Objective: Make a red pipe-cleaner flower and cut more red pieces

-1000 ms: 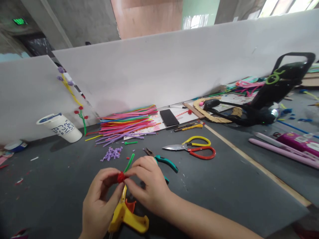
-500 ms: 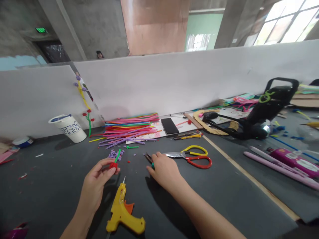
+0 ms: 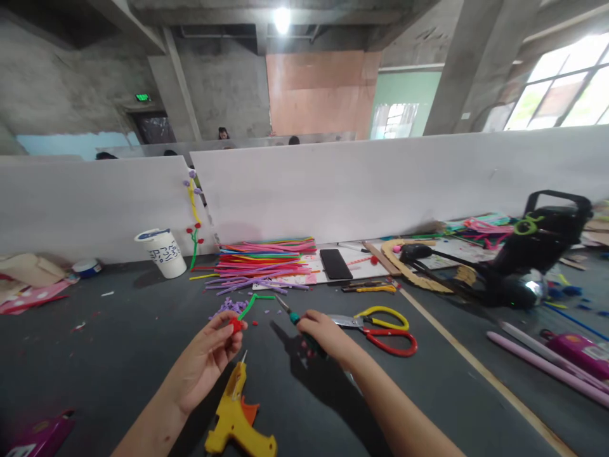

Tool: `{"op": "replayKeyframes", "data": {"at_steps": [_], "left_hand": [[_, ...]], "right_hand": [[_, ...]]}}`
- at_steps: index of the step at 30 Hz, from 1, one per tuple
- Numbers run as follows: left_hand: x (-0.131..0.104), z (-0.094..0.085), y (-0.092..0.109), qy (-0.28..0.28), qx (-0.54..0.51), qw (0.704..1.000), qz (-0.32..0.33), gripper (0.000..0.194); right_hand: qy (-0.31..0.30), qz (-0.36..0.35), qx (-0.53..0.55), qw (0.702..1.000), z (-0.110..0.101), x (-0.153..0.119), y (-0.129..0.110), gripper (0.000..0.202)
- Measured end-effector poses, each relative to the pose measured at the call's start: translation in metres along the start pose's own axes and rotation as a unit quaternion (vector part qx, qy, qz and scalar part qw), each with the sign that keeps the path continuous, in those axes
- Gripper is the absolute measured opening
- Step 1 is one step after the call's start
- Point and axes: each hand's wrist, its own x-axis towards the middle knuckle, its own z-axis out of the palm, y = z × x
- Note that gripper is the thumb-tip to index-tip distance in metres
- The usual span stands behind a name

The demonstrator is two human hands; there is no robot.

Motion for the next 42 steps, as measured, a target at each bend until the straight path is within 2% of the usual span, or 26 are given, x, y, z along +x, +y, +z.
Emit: {"op": "replayKeyframes", "data": {"at_steps": [2,4,5,8,10,11,13,17,19,21,23,26,30,38,42], "left_hand": [[0.001,0.000,0.001,0.017,-0.012,1.000,-0.008,0.018],[0.001,-0.001,-0.001,0.037,-0.021,0.999,-0.018,0.019],[0.000,-0.002,-0.003,0.047,-0.024,0.998,-0.022,0.019],[-0.003,-0.006,-0.008,0.061,-0.015,0.998,-0.027,0.015],[-0.005,-0.009,-0.010,0.054,-0.008,0.998,-0.028,0.011],[-0.006,-0.009,-0.010,0.047,-0.008,0.998,-0.031,0.009],[-0.006,-0.010,-0.011,0.042,-0.017,0.998,-0.037,0.007],[-0.004,-0.012,-0.010,0.055,-0.044,0.996,-0.045,0.009],[-0.003,-0.012,-0.010,0.065,-0.048,0.996,-0.043,0.010],[-0.003,-0.013,-0.010,0.073,-0.045,0.996,-0.040,0.010],[-0.004,-0.012,-0.009,0.074,-0.032,0.996,-0.038,0.009],[-0.006,-0.010,-0.008,0.064,-0.003,0.997,-0.040,0.011],[-0.008,-0.011,-0.007,0.059,0.009,0.998,-0.029,0.016],[-0.007,-0.012,-0.007,0.051,0.023,0.998,-0.028,0.012],[-0.007,-0.011,-0.006,0.056,0.025,0.998,-0.029,0.011]], "right_hand": [[-0.052,-0.021,0.084,0.995,-0.002,-0.001,-0.004,0.042],[-0.105,-0.029,0.199,0.974,0.001,-0.003,-0.006,0.043],[-0.128,-0.028,0.270,0.954,0.003,-0.004,-0.005,0.038],[-0.178,-0.020,0.468,0.865,0.012,-0.011,-0.001,0.028],[-0.200,-0.014,0.524,0.828,0.017,-0.017,0.001,0.029],[-0.210,-0.013,0.535,0.819,0.018,-0.021,0.002,0.031],[-0.218,-0.013,0.522,0.825,0.019,-0.028,0.000,0.032],[-0.222,-0.016,0.399,0.889,0.022,-0.039,-0.009,0.035],[-0.179,-0.037,0.293,0.939,0.024,-0.041,-0.013,0.032],[-0.100,-0.060,0.159,0.980,0.026,-0.041,-0.015,0.025],[-0.035,-0.072,0.044,0.996,0.028,-0.039,-0.015,0.019],[0.008,-0.102,-0.068,0.992,0.028,-0.037,-0.014,0.013],[0.016,-0.155,-0.153,0.976,0.027,-0.039,-0.015,0.013],[-0.022,-0.183,-0.197,0.963,0.033,-0.040,-0.013,0.010],[-0.019,-0.204,-0.204,0.957,0.034,-0.040,-0.013,0.009]]}}
